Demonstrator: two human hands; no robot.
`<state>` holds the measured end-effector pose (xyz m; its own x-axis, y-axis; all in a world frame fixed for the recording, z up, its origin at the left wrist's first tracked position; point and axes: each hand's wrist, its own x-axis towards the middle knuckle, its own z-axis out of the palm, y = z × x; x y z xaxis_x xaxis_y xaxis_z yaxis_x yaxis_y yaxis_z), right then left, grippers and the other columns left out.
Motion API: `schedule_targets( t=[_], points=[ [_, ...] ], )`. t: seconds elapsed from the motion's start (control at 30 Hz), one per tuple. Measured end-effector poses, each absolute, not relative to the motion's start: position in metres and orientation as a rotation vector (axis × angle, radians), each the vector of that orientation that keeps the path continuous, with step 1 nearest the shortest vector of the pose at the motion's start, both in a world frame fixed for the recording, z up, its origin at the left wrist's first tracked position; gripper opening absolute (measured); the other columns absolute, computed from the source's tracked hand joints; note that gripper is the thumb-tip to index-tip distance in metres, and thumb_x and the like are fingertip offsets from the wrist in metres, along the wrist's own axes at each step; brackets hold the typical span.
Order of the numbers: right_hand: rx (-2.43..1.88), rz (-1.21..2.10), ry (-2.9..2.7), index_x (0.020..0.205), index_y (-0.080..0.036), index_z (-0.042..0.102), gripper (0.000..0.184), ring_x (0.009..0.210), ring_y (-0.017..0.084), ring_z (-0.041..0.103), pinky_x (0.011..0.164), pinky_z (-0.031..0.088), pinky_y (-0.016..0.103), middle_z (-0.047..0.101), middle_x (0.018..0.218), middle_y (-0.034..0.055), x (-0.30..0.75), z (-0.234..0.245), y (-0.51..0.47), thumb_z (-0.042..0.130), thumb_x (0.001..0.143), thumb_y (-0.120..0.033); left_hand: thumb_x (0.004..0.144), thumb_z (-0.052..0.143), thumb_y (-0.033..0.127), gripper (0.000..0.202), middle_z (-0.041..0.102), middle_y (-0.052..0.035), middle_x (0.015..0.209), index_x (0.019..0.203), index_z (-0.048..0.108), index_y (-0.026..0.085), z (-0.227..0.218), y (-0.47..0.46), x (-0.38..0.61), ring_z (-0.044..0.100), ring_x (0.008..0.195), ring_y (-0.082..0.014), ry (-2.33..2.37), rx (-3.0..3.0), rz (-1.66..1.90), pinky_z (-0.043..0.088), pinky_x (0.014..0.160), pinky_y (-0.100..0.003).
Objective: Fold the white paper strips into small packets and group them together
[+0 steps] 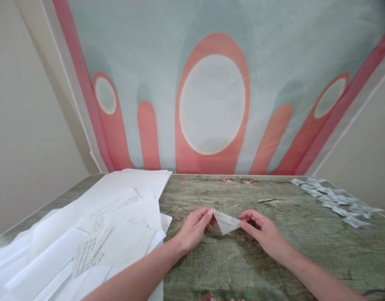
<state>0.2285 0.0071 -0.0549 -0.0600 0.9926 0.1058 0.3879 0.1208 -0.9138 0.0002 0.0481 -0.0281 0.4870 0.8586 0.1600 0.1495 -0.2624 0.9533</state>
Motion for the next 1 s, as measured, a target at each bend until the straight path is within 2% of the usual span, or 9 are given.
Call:
schedule_targets(
  t=[0.13, 0.33, 0.47, 0.6, 0.67, 1.0],
  points=[
    [-1.387, 0.94, -1.588, 0.095, -0.019, 0.057, 0.024, 0.074, 0.016, 0.054, 0.068, 0.041, 0.027, 0.059, 0.079, -0.0001, 0.228, -0.054, 0.007, 0.055, 0.082, -0.039, 0.088, 0.044, 0.042, 0.036, 0.056, 0.0001, 0.067, 0.071, 0.058, 0.014, -0.031, 0.05, 0.003, 0.051, 0.068, -0.0138, 0.874, 1.729, 0.912, 0.04, 0.066, -0.022],
    [-1.352, 0.936, -1.754, 0.087, -0.019, 0.06, 0.019, 0.072, 0.015, 0.053, 0.068, 0.04, 0.026, 0.058, 0.075, -0.001, 0.219, -0.041, -0.003, 0.056, 0.083, -0.037, 0.086, 0.046, 0.038, 0.03, 0.054, 0.0009, 0.066, 0.072, 0.057, 0.014, -0.034, 0.05, 0.004, 0.05, 0.065, -0.0131, 0.936, 1.734, 0.962, 0.04, 0.063, -0.022],
    [-1.339, 0.9, -1.843, 0.096, -0.02, 0.059, 0.02, 0.072, 0.014, 0.052, 0.067, 0.04, 0.026, 0.055, 0.077, -0.0013, 0.214, -0.039, -0.011, 0.055, 0.083, -0.035, 0.086, 0.048, 0.035, 0.028, 0.051, 0.0016, 0.064, 0.07, 0.057, 0.014, -0.035, 0.049, 0.004, 0.047, 0.063, -0.0119, 0.973, 1.753, 0.991, 0.037, 0.061, -0.021],
    [-1.304, 0.836, -1.893, 0.116, -0.021, 0.047, 0.032, 0.07, 0.013, 0.051, 0.068, 0.041, 0.026, 0.052, 0.078, -0.0023, 0.208, -0.04, -0.016, 0.051, 0.086, -0.031, 0.085, 0.049, 0.035, 0.026, 0.051, 0.0017, 0.064, 0.072, 0.059, 0.014, -0.034, 0.047, 0.004, 0.046, 0.063, -0.0114, 0.974, 1.765, 0.996, 0.037, 0.06, -0.021],
    [-1.277, 0.815, -1.933, 0.12, -0.022, 0.043, 0.035, 0.071, 0.013, 0.052, 0.07, 0.041, 0.026, 0.052, 0.078, -0.0025, 0.205, -0.04, -0.019, 0.05, 0.087, -0.029, 0.085, 0.049, 0.035, 0.026, 0.051, 0.0016, 0.065, 0.072, 0.059, 0.014, -0.033, 0.046, 0.004, 0.046, 0.063, -0.0112, 0.964, 1.751, 1.001, 0.037, 0.06, -0.021],
    [-1.263, 0.684, -2.041, 0.113, -0.023, 0.049, 0.028, 0.079, 0.015, 0.054, 0.074, 0.042, 0.027, 0.055, 0.083, -0.0008, 0.201, -0.041, -0.022, 0.052, 0.085, -0.024, 0.079, 0.06, 0.033, 0.02, 0.058, -0.0007, 0.075, 0.086, 0.057, 0.015, -0.036, 0.045, 0.007, 0.052, 0.068, -0.0114, 0.812, 1.452, 1.085, 0.041, 0.063, -0.022]
  ],
)
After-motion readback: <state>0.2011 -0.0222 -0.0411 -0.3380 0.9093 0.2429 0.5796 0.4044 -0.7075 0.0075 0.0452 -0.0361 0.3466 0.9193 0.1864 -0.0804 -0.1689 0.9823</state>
